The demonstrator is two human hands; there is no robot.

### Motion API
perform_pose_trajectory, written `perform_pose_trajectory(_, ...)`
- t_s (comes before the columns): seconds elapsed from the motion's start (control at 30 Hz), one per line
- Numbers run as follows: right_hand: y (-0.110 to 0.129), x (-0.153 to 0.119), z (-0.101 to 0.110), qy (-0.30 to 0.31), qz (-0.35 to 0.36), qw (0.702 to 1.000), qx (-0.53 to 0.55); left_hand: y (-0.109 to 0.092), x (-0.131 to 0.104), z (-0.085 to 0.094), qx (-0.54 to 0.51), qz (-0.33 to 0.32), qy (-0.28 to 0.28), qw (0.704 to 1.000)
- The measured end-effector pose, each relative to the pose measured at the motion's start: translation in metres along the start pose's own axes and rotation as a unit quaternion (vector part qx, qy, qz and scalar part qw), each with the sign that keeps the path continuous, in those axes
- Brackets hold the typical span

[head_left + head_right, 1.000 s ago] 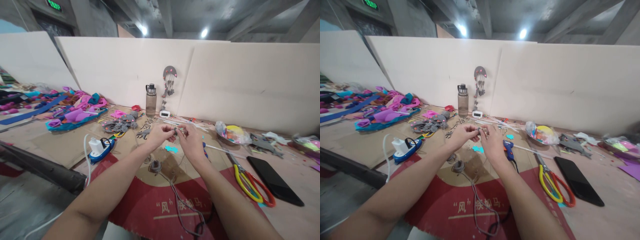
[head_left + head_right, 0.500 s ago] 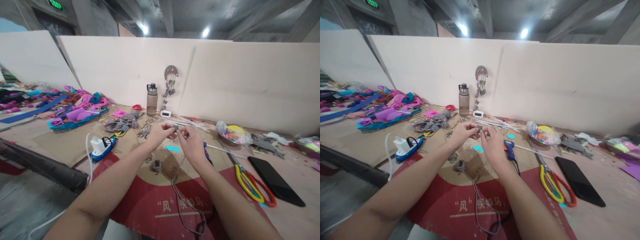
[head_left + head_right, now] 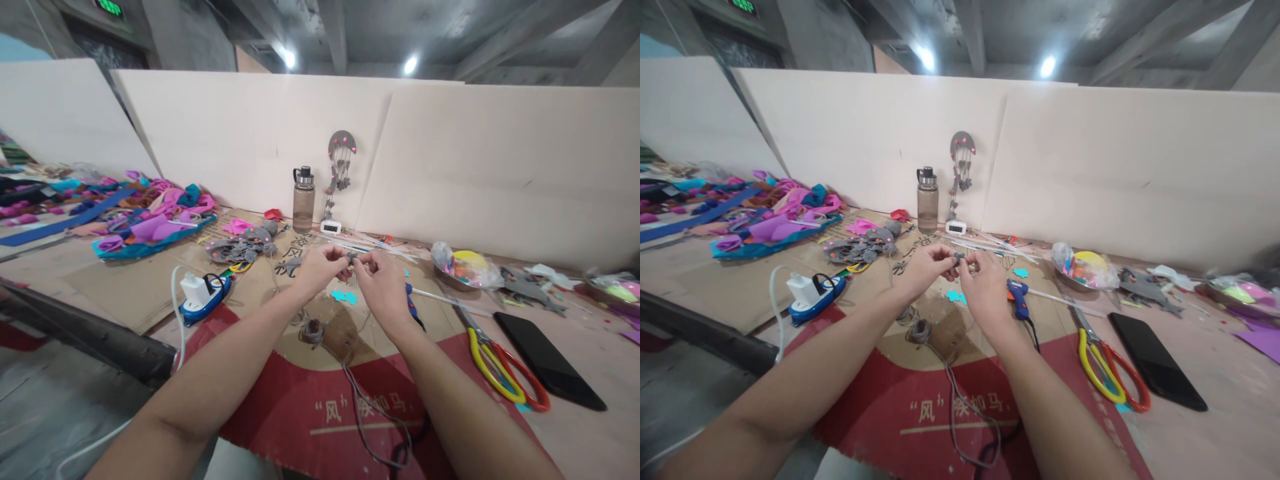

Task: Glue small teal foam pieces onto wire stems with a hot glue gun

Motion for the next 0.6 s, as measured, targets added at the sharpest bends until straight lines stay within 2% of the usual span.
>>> perform_pose_trajectory(0.2, 0.002, 0.001, -0.002, -0.005, -0.021, 1.0, -0.002, 0.001, -0.001, 0.0, -0.001, -0.009, 0.005, 1.0)
perform_pose_trajectory(0.33, -0.001, 0.002, -0.003, 0.003, -0.096, 0.995, 0.033, 0.001, -0.001, 0.0, -0.009, -0.01, 0.011, 1.0)
perform_pose_trajectory(0.47, -0.007, 0.007, -0.002, 0.052, -0.184, 0.975, 0.109, 0.003, 0.002, 0.0, -0.031, 0.015, 0.067, 0.997)
perform_pose_trajectory(0.6, -0.012, 0.011, 0.003, 0.065, -0.229, 0.962, 0.131, 0.005, 0.003, 0.001, -0.061, 0.072, 0.136, 0.986)
Point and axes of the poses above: each hand's wrist, its own x-axis towards the middle knuckle, its own z-axis out of the back of the hand, y = z × x, the point moved 2 cm from there along x, towards the middle knuckle, and after that the axes turned 14 degrees about -y, right-handed, at the moved point
